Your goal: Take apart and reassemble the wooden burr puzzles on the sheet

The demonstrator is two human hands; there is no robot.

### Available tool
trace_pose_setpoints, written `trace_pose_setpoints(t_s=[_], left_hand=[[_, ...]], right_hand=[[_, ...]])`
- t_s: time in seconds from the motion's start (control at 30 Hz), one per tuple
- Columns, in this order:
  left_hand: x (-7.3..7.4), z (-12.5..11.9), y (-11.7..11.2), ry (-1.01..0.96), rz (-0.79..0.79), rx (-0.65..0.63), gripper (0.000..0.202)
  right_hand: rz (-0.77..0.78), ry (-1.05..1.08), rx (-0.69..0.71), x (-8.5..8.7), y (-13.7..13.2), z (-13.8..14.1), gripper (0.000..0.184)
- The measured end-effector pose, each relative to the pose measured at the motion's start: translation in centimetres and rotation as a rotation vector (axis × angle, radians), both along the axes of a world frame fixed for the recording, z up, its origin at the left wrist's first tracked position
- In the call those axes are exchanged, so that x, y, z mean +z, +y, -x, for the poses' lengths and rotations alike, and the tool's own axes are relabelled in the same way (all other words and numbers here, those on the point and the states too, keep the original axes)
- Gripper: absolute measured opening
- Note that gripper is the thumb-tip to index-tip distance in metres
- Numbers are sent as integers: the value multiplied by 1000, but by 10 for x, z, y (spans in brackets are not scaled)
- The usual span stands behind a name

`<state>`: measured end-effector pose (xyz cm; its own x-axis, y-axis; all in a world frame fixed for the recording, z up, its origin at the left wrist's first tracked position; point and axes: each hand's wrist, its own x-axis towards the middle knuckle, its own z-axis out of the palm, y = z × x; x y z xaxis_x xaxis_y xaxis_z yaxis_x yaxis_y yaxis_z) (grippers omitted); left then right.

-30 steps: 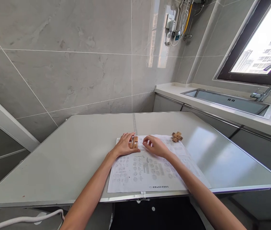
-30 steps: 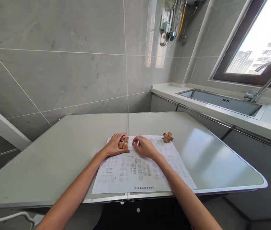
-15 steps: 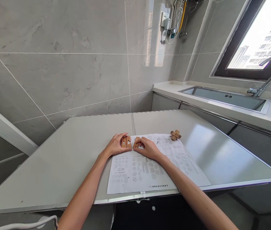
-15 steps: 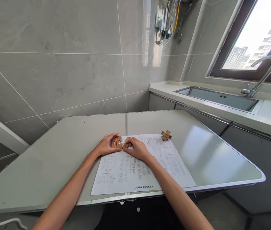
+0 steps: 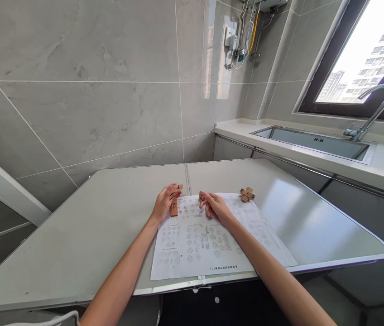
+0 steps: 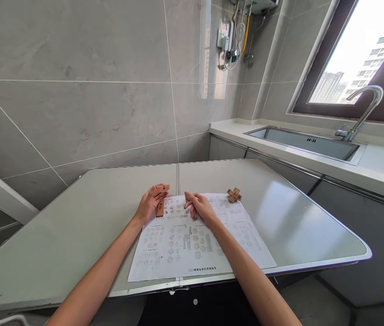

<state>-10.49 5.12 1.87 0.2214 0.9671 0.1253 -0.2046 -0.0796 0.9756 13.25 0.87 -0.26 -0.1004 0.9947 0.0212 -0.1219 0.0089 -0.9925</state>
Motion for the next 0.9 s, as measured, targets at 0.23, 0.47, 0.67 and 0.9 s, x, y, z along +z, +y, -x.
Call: trace_pose_setpoints(t_s=[0.23, 0.47, 0.67, 0.9], left_hand=[[8, -7, -4, -330, 203, -105, 64], [9, -8, -2, -348, 239, -48, 54], [0, -8, 3, -287, 260, 39, 31], [7, -14, -6, -211, 207, 29, 30]], right_hand=[[-3, 211, 55, -1, -1, 0, 38], [3, 204, 85, 3, -6, -3, 38], [-24, 214, 86, 1, -6, -1, 48], [-26, 223, 89, -8, -2, 1, 78]])
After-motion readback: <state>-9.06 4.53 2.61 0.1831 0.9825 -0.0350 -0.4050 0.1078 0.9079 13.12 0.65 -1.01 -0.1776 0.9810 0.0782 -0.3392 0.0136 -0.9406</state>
